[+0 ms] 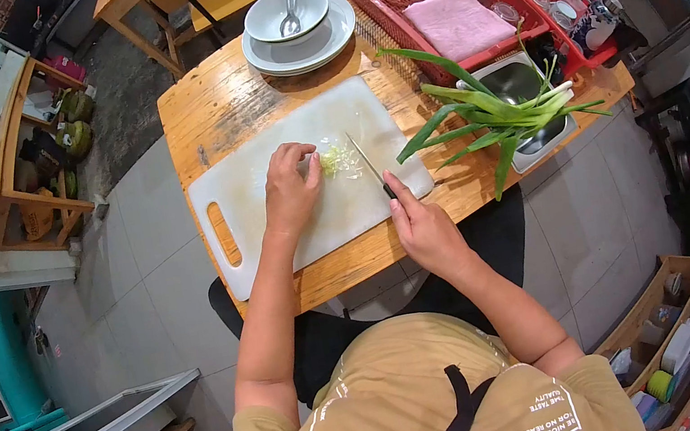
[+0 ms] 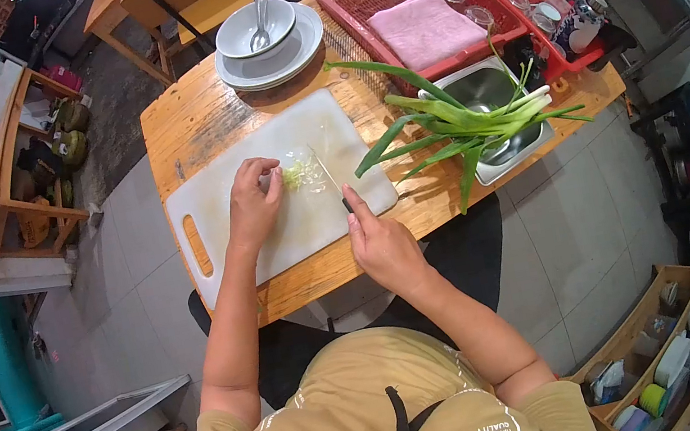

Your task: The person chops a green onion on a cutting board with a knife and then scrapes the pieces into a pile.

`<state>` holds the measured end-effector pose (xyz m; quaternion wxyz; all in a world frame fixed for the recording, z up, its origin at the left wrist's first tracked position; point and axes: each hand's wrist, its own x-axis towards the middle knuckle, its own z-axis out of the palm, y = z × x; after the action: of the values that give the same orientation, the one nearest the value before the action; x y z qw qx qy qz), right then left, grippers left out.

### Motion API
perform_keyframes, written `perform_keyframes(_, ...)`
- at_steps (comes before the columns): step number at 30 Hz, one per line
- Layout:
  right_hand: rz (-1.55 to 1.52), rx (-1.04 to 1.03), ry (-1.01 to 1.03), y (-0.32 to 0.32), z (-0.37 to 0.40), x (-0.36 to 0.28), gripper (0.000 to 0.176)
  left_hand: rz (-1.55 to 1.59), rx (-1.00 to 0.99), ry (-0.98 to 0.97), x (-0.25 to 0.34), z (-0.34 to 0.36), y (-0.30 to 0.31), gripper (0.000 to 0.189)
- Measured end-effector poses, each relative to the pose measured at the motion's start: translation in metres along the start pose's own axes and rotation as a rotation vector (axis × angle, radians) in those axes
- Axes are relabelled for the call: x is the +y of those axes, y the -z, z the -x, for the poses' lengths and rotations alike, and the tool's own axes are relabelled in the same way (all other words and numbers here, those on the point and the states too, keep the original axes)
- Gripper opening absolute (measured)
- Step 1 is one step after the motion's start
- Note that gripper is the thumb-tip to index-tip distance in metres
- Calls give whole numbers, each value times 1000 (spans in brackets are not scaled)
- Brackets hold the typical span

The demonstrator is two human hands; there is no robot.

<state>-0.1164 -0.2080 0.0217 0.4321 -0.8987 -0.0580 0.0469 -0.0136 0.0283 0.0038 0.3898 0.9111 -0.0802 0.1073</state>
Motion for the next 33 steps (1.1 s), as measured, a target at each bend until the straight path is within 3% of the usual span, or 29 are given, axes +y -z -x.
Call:
perform_keyframes(5,27,-79,-19,-3,-2,-2,54,-45,-12,-1,-6,-2,-3,19)
perform_keyframes(15,-24,-34,-28,2,-18,6,52,-196,-94,-16,0,-31,-15,21)
perform_keyframes(18,-60,-32,-24,4,-10,3,51,-150,-153,-96,9,-24,-14,22)
perform_keyframes(24,42,44,52,2,-2,1,50,-32,-67,-137,17,-12,-8,32)
perform_keyframes(26,111,143,151,-2,0,6,52,-22,-67,-291,18,-8,-4,39)
perform_keyframes(29,180,173,178,-3,4,6,53,-77,-137,-364,28,-2,2,43)
perform_keyframes(33,265,112,109,2,11,-2,53,-131,-181,-410,30,2,-1,46)
